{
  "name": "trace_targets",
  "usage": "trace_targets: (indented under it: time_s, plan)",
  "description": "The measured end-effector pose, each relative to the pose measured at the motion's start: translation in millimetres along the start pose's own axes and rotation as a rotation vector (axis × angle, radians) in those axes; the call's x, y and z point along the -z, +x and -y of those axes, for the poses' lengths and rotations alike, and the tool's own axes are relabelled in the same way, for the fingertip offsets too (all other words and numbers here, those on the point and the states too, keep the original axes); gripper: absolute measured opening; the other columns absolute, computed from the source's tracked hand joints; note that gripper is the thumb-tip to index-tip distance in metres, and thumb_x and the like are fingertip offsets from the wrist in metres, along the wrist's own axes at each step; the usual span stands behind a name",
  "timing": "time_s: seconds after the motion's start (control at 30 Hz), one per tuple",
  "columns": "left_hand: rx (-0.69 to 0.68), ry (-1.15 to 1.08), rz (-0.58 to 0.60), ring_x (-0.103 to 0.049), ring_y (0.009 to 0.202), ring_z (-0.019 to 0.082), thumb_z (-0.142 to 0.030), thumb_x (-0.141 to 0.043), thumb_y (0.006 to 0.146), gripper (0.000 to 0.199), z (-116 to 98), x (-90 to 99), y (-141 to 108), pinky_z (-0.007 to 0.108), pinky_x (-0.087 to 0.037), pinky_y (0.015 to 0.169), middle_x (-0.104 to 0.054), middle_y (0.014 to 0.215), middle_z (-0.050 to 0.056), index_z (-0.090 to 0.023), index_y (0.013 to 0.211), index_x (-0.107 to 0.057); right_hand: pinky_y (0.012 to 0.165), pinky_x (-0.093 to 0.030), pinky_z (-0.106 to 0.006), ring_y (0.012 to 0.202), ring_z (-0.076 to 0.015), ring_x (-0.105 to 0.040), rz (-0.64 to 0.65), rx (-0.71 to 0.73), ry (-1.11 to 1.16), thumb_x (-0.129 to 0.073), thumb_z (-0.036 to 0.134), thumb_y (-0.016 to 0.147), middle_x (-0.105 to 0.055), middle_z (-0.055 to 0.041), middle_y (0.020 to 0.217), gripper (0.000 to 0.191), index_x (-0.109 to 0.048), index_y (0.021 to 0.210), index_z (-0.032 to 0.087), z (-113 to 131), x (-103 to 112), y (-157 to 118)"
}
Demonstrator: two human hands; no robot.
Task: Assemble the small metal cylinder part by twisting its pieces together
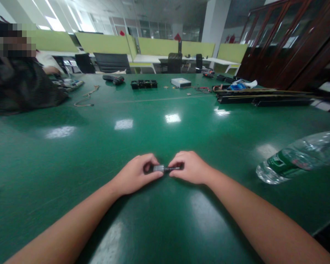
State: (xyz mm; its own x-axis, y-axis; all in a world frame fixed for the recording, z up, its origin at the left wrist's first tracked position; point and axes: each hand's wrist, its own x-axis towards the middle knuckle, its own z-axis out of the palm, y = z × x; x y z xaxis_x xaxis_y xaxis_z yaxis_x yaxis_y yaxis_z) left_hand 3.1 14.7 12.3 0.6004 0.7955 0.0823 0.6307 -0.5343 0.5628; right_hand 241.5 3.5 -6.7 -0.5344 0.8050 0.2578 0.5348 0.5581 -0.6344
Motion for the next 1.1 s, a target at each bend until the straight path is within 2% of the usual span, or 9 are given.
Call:
trace_targets:
  time_s: [0.73,1.1]
  plan:
    - [0.010,-0.011,-0.010,-0.053,0.065,0.015,-0.050,-0.064,0.086,0.032,-0.5,0.1,-0.2,0.025,-0.038,0.061,-0.057,0.070,-0.002,-0.018,0.087,-0.064,0.068,-0.043,-0.024,0.075,-0.0134,-0.061,-0.021,-0.029,-0.008,-0.077,0.022,0.076,-0.072,-0.0021,0.081,0.013,-0.078,0.088,0.019,-0.4,2.2,-0.2]
    - [0.033,-0.026,-0.017,-0.053,0.064,0.015,-0.051,-0.065,0.085,0.032,3.5,-1.2,-0.8,0.025,-0.038,0.060,-0.057,0.071,-0.002,-0.019,0.086,-0.063,0.071,-0.045,-0.025,0.076,-0.0137,-0.062,-0.025,-0.043,-0.006,-0.077,0.018,0.074,-0.073,-0.0027,0.082,0.010,-0.078,0.084,0.018,-5.1,8.6,-0.3]
